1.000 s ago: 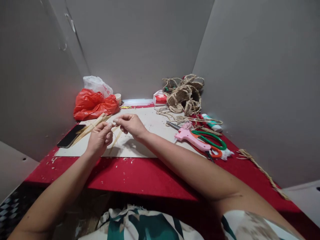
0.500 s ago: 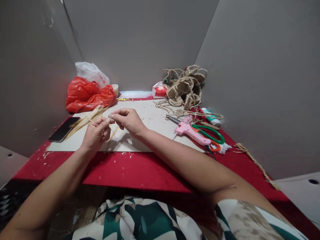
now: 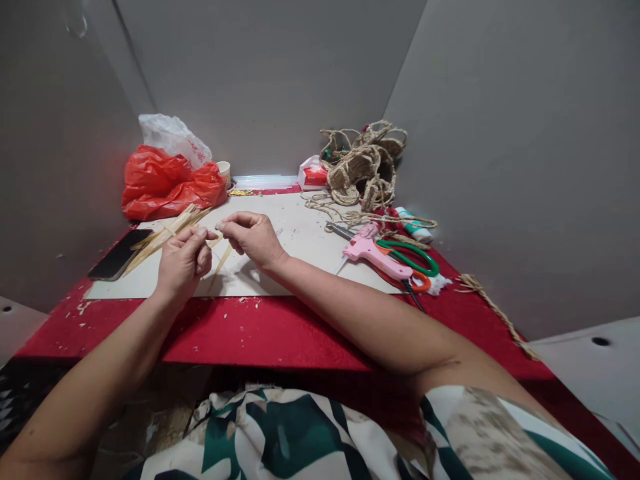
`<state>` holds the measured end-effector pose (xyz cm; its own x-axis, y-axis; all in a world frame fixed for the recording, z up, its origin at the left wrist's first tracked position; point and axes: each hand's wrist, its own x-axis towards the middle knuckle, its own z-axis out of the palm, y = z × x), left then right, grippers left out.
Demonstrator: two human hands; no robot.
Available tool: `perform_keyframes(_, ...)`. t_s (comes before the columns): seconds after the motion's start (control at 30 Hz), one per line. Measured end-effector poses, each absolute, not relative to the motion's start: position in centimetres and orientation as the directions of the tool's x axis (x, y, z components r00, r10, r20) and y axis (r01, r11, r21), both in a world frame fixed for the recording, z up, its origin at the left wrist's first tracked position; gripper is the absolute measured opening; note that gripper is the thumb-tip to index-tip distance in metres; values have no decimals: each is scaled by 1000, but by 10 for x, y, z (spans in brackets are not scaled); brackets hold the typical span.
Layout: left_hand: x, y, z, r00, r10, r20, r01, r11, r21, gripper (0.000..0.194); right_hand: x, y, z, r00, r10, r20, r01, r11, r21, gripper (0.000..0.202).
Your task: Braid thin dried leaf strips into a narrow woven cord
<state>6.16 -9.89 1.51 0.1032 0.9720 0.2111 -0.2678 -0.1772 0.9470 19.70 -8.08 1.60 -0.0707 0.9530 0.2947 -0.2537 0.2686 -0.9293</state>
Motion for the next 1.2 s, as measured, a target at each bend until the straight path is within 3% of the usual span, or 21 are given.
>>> perform_keyframes(0.27, 62, -101, 12, 187, 960, 210, -215, -169, 962, 27, 195, -85, 21, -83, 977, 195, -347, 155, -925, 8)
perform_keyframes(0.7, 63, -97, 10, 58, 975, 213, -241, -193, 951, 26, 205, -85, 22, -288, 951, 113, -293, 25, -956, 9)
perform_keyframes(1.0, 65, -100, 11, 173, 970, 169, -198, -134, 971, 31, 209, -81, 23, -194, 945, 262, -183, 228, -956, 8)
perform_keyframes(1.2, 65, -98, 11, 103, 981, 166, -245, -137, 960, 26, 211, -79, 22, -268, 940, 213, -169, 172, -971, 9)
